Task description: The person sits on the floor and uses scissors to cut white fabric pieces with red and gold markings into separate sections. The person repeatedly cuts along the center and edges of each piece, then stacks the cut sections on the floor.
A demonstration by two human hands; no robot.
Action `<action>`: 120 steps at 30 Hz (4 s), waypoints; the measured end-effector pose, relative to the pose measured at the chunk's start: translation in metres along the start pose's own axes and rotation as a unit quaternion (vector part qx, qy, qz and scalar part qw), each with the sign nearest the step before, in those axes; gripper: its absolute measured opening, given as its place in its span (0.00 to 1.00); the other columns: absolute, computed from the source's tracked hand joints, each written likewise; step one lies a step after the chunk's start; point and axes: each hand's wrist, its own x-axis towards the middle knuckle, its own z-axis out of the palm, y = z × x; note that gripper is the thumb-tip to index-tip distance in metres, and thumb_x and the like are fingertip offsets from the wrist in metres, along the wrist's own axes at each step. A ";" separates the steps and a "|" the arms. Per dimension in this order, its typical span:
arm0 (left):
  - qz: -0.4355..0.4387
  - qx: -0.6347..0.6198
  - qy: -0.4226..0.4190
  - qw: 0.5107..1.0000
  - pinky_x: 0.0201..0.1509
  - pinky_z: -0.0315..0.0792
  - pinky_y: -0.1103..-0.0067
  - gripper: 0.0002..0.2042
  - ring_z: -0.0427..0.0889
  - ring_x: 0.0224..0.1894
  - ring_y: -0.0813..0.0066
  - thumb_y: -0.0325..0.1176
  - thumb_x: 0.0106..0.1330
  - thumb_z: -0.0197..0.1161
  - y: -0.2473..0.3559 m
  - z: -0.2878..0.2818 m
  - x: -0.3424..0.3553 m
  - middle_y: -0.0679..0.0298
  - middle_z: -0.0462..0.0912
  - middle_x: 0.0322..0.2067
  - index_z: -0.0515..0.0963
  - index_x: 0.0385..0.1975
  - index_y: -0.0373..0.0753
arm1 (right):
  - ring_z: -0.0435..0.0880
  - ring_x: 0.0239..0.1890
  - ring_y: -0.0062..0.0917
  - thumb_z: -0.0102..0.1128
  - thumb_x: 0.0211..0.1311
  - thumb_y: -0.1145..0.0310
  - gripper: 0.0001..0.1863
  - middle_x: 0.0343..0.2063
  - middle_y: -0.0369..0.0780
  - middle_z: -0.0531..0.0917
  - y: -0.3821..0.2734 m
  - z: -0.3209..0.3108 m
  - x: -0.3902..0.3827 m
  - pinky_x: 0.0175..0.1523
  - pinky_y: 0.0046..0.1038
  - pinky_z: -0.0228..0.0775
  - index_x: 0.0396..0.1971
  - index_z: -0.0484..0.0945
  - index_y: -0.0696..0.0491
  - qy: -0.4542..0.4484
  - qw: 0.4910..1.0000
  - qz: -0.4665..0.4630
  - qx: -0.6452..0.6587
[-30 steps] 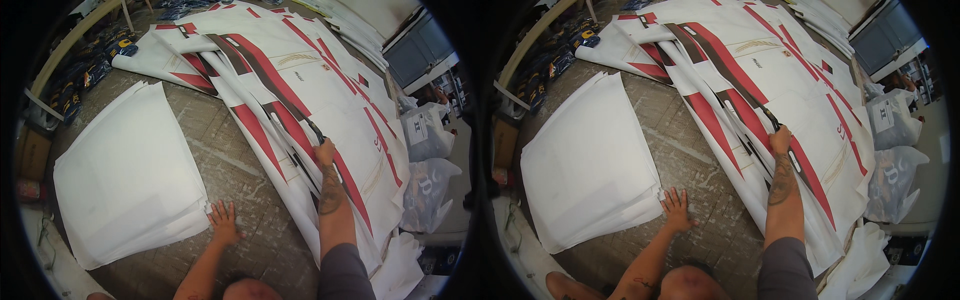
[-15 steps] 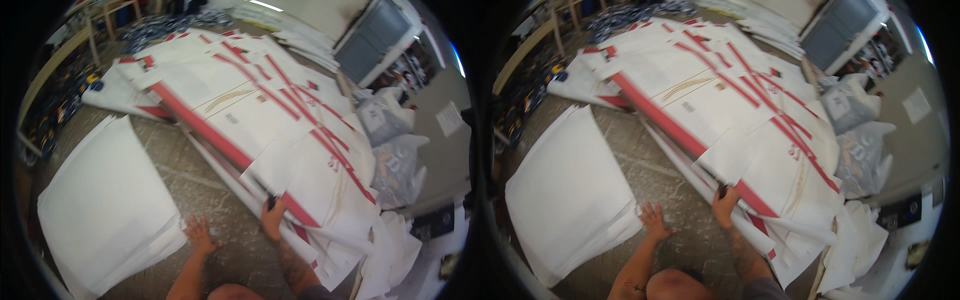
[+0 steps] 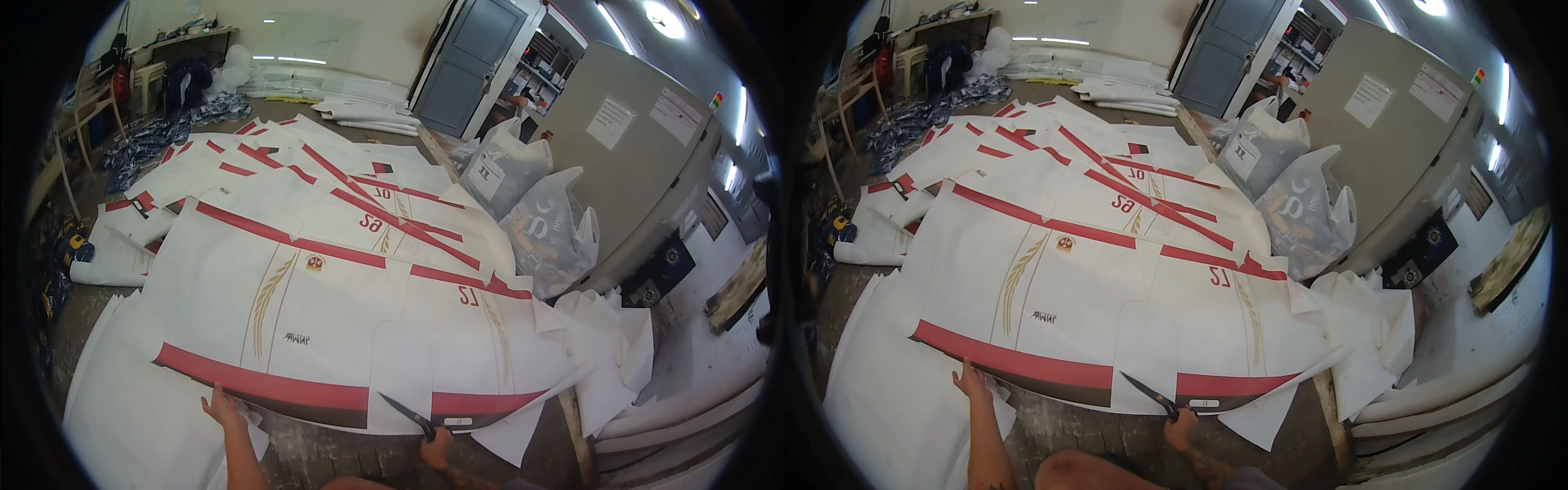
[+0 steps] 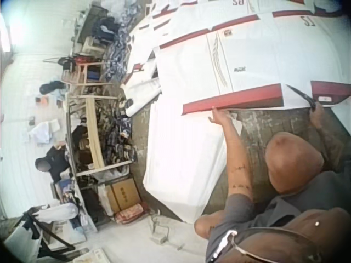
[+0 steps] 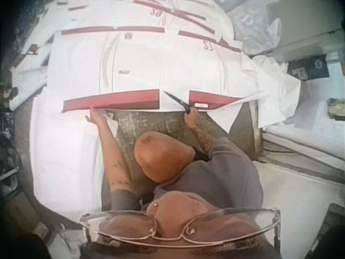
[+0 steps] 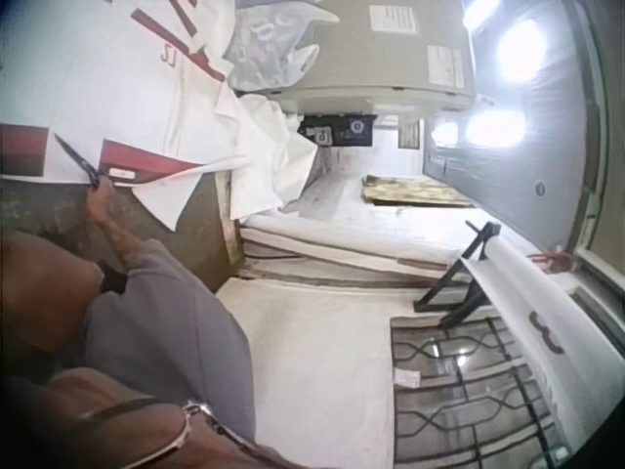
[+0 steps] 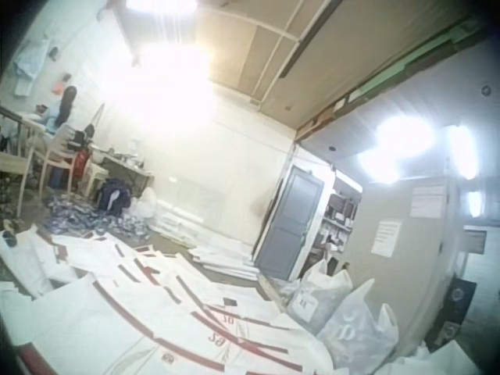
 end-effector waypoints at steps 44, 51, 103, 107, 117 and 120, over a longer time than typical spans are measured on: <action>0.390 0.454 0.250 0.761 0.70 0.55 0.58 0.24 0.64 0.63 0.48 0.27 0.64 0.56 0.070 -0.272 -0.006 0.47 0.68 0.58 0.66 0.61 0.32 | 0.80 0.35 0.25 0.52 0.70 0.61 0.16 0.31 0.38 0.81 0.002 -0.078 -0.059 0.42 0.28 0.73 0.46 0.74 0.59 -0.647 0.718 0.146 0.212; 0.428 0.489 -0.243 0.720 0.67 0.56 0.54 0.21 0.64 0.61 0.43 0.23 0.43 0.62 0.008 -0.113 -0.126 0.45 0.70 0.51 0.72 0.42 0.35 | 0.80 0.34 0.24 0.53 0.70 0.59 0.16 0.30 0.38 0.80 -0.080 -0.029 -0.057 0.41 0.27 0.72 0.45 0.74 0.58 -0.669 0.662 0.172 0.291; 0.403 0.557 -0.440 0.578 0.42 0.70 0.64 0.07 0.74 0.41 0.58 0.29 0.51 0.63 0.011 -0.158 -0.146 0.61 0.73 0.32 0.71 0.26 0.41 | 0.75 0.56 0.50 0.79 0.42 0.59 0.38 0.53 0.51 0.78 -0.197 0.060 0.018 0.59 0.46 0.64 0.52 0.73 0.63 -0.228 0.900 -0.337 0.157; 0.381 0.587 -0.428 0.571 0.46 0.68 0.64 0.08 0.74 0.44 0.60 0.28 0.50 0.63 -0.019 -0.157 -0.177 0.63 0.74 0.35 0.72 0.29 0.42 | 0.71 0.62 0.52 0.76 0.43 0.67 0.30 0.55 0.52 0.77 -0.125 0.052 -0.017 0.59 0.46 0.62 0.48 0.75 0.62 -0.264 0.901 -0.326 0.110; 0.071 0.466 -0.490 0.734 0.63 0.64 0.62 0.31 0.70 0.59 0.59 0.42 0.56 0.71 -0.052 -0.170 -0.191 0.59 0.71 0.58 0.70 0.61 0.45 | 0.79 0.32 0.42 0.57 0.49 0.81 0.07 0.33 0.48 0.82 -0.307 0.107 0.082 0.38 0.38 0.68 0.31 0.76 0.59 -0.139 0.910 -0.255 0.296; -0.038 0.198 -0.434 0.878 0.64 0.67 0.68 0.40 0.68 0.63 0.62 0.45 0.60 0.70 -0.063 -0.145 -0.217 0.55 0.69 0.61 0.58 0.69 0.40 | 0.80 0.42 0.30 0.58 0.51 0.81 0.10 0.44 0.46 0.82 -0.407 0.089 0.023 0.44 0.30 0.71 0.34 0.74 0.54 -0.497 0.688 -0.017 0.528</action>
